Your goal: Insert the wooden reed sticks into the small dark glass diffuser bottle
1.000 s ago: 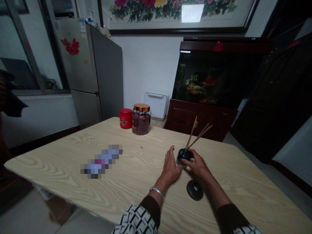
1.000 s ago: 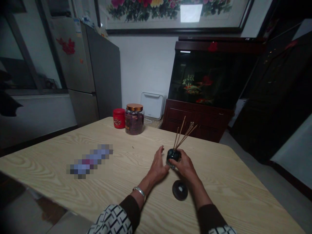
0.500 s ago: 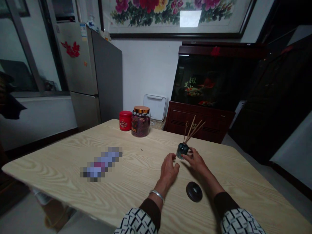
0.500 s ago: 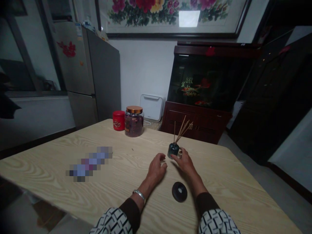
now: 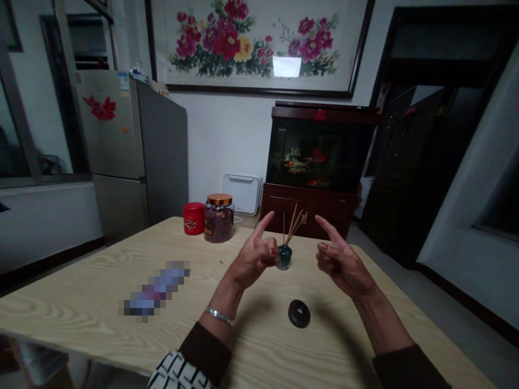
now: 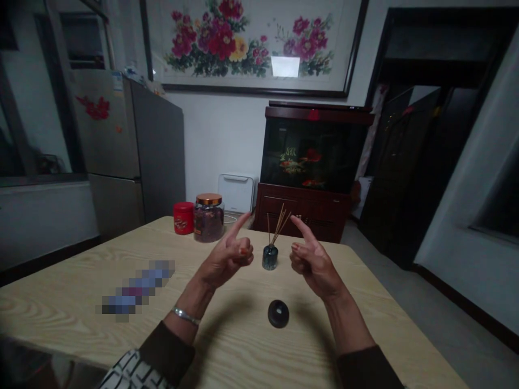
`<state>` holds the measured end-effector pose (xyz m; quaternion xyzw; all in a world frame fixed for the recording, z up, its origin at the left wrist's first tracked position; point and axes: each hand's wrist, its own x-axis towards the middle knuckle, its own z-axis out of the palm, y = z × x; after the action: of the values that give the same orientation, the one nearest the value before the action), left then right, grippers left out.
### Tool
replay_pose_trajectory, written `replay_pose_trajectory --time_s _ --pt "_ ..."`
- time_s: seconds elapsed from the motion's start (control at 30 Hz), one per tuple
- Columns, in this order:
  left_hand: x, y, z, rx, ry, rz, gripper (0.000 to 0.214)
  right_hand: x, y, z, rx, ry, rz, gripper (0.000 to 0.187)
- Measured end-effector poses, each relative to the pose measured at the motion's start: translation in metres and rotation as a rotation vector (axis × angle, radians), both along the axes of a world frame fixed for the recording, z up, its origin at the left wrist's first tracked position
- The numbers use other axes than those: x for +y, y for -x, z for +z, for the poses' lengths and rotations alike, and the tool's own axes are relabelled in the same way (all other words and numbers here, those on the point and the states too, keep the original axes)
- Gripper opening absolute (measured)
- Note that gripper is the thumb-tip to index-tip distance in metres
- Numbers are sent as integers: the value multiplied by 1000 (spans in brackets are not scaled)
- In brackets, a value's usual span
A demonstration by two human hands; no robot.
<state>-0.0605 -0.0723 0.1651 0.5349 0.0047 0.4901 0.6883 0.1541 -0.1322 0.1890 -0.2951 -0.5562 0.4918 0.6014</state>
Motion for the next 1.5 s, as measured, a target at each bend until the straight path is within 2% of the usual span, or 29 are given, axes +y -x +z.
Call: replay_pose_trajectory --time_s 0.1,0.13,0.2,0.27,0.4,0.5,0.6,0.8,0.97,1.03,1.1,1.17,1.27,1.37,1.43,1.5 --pt "-11 11 39 -124 -54 -23 94 -7 4 32 75 -78 19 75" --pt "-14 13 46 -144 -66 -30 94 -8 5 37 94 -94 23 76" --pt "-19 14 49 -179 -68 -49 94 -9 6 37 145 -109 34 75" --pt "-22 13 39 -222 -42 -81 94 -9 6 24 213 -107 52 73" --pt "-22 6 4 -290 45 -127 97 -3 4 -15 324 -59 84 70" --pt "-17 2 -16 -303 85 -139 97 3 -1 -35 377 -22 92 69" --pt "-12 -1 -23 -301 97 -150 97 8 -5 -39 411 -4 107 68" --pt "-7 -5 -20 -275 110 -136 97 13 -7 -35 450 -5 146 70" --pt "-2 -4 -28 -241 93 -122 93 14 -8 -41 421 -7 99 66" --pt "8 -4 -39 -189 113 -77 85 18 -12 -49 387 -7 59 60" --pt "26 -9 -54 -68 154 41 70 30 -16 -62 300 44 -6 51" --pt "50 -19 -74 150 189 229 59 51 -21 -77 129 155 -139 44" --pt "89 -43 -109 494 139 529 66 96 -24 -98 -216 290 -409 49" --pt "118 -70 -140 634 14 699 83 144 -22 -110 -493 202 -564 63" --pt "129 -83 -155 654 -51 746 88 171 -18 -115 -577 109 -583 66" --pt "134 -92 -165 653 -84 755 90 192 -14 -119 -605 39 -550 60"
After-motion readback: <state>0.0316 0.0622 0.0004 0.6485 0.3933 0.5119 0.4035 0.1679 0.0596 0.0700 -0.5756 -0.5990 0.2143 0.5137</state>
